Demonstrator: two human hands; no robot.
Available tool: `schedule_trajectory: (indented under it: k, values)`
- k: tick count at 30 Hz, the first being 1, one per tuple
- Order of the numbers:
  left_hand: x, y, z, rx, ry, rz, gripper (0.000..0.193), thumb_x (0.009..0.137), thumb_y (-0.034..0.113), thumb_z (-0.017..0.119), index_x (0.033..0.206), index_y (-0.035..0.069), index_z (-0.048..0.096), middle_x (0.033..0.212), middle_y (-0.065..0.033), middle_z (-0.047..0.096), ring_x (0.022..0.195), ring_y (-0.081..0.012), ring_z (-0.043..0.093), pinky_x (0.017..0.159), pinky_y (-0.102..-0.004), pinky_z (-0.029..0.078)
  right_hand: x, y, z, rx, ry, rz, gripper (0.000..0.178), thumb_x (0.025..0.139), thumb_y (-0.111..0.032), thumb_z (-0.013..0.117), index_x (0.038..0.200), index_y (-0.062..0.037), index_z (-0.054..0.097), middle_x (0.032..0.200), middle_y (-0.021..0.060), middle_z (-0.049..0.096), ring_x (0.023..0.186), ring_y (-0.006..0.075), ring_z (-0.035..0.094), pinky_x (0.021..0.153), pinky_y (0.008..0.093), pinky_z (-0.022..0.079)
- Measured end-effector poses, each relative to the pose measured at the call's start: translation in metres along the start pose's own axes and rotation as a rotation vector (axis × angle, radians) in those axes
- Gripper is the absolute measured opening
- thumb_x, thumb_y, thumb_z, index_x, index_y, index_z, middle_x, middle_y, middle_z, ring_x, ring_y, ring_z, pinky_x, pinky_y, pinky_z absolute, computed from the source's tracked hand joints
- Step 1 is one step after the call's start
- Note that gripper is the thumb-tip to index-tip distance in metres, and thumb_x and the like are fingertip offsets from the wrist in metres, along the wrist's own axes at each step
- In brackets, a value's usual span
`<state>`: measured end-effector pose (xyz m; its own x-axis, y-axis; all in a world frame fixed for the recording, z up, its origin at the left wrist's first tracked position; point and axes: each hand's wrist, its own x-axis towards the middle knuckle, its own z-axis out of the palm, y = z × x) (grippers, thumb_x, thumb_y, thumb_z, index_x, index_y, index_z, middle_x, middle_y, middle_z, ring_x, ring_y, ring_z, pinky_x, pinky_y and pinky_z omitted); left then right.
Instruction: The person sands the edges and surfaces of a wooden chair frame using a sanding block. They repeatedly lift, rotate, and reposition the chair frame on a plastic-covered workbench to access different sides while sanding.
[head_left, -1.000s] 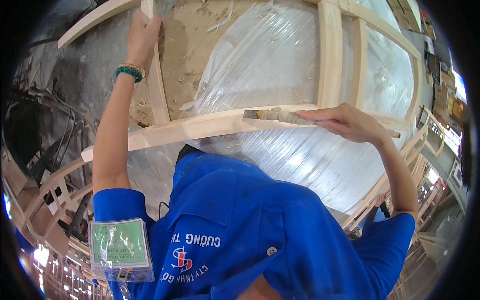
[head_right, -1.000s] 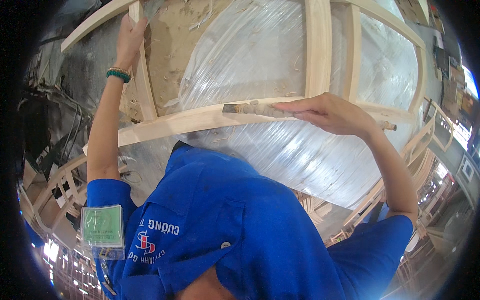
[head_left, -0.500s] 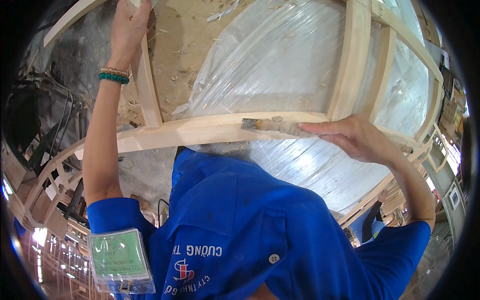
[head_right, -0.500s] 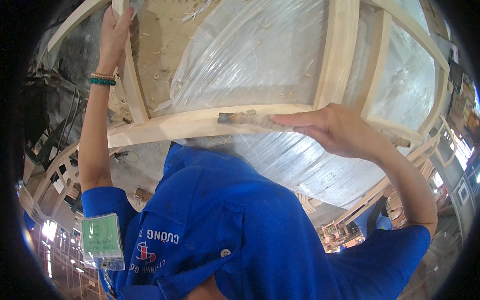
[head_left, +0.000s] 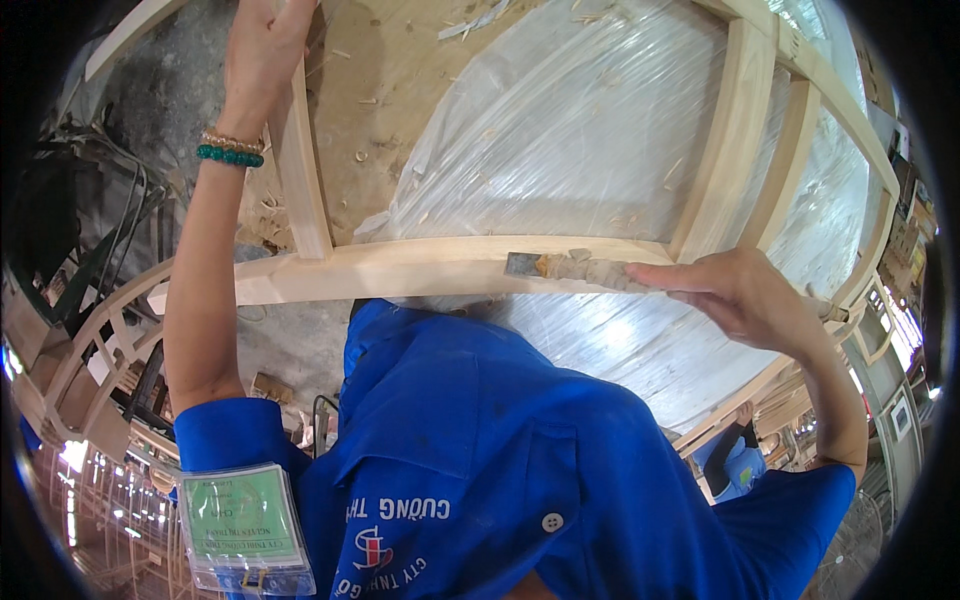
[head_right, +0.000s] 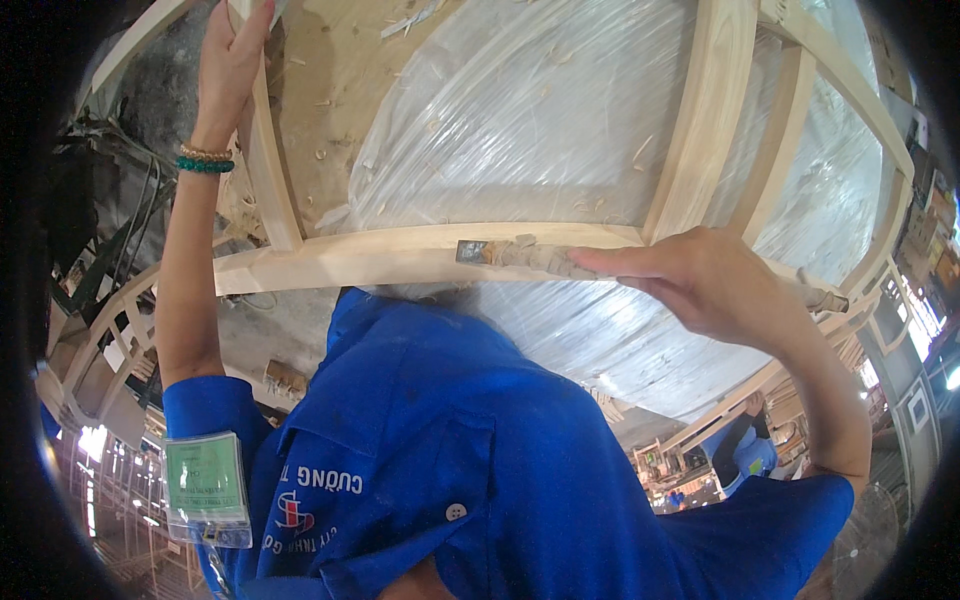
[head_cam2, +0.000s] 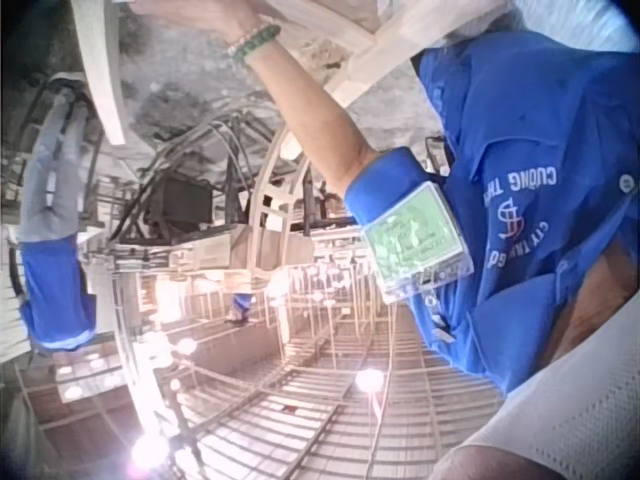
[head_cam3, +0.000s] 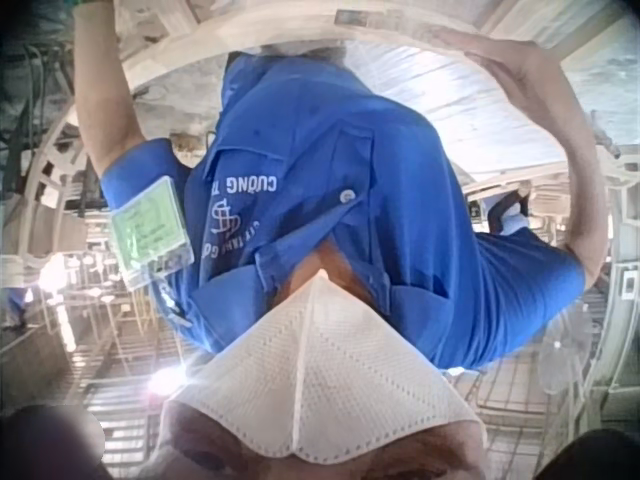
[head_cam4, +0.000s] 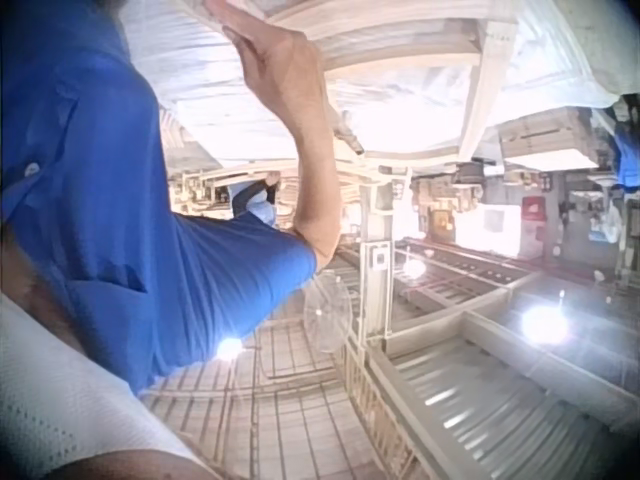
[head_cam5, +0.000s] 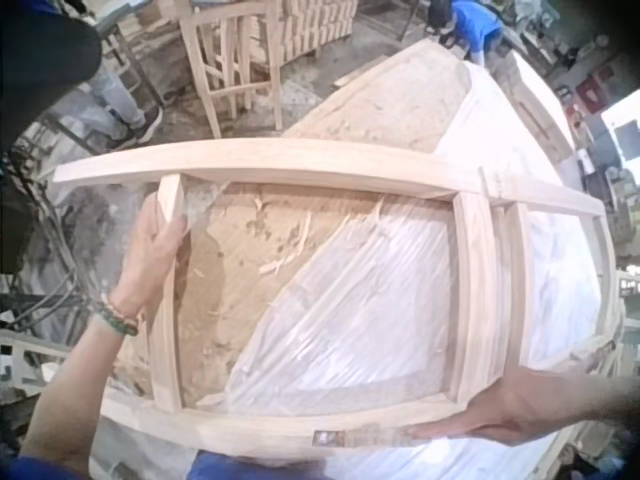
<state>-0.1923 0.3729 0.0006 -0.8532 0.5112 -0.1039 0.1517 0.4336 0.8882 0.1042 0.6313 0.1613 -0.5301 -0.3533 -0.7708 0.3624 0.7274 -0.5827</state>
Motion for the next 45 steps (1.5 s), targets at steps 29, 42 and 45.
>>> schedule_trajectory:
  k: [29,42,45]
  values:
    - [0.005,-0.007,-0.012,0.235,-0.034,0.002,0.041,0.087,0.033,0.057,0.109,-0.001,0.051,0.08,-0.0063,0.055,0.069,-0.016,0.056,0.066,-0.0311,0.045,0.054,0.0,0.06,-0.101,0.43,-0.194,0.045,0.09,-0.014,0.054,0.132,-0.0268,0.052,0.066,0.0112,0.059,0.058,0.0208,0.057,0.056,0.0346,0.045]
    - [0.001,0.002,-0.002,0.238,0.02,0.133,0.039,0.087,0.016,0.05,0.121,-0.001,0.047,0.11,-0.0142,0.055,0.106,-0.0201,0.049,0.094,-0.0324,0.038,-0.022,-0.013,0.028,-0.408,0.285,-0.021,0.053,0.082,-0.005,0.061,0.129,-0.0295,0.055,0.052,0.0076,0.046,0.045,0.0195,0.047,0.047,0.0335,0.039]
    - [0.002,-0.005,-0.002,0.214,0.037,0.188,0.04,0.087,0.015,0.05,0.123,0.0,0.046,0.111,-0.0119,0.055,0.105,-0.019,0.049,0.093,-0.0311,0.038,-0.018,-0.007,0.027,-0.405,0.278,-0.049,0.055,0.082,-0.006,0.061,0.13,-0.0321,0.053,0.051,0.0066,0.045,0.042,0.0185,0.048,0.044,0.0334,0.039]
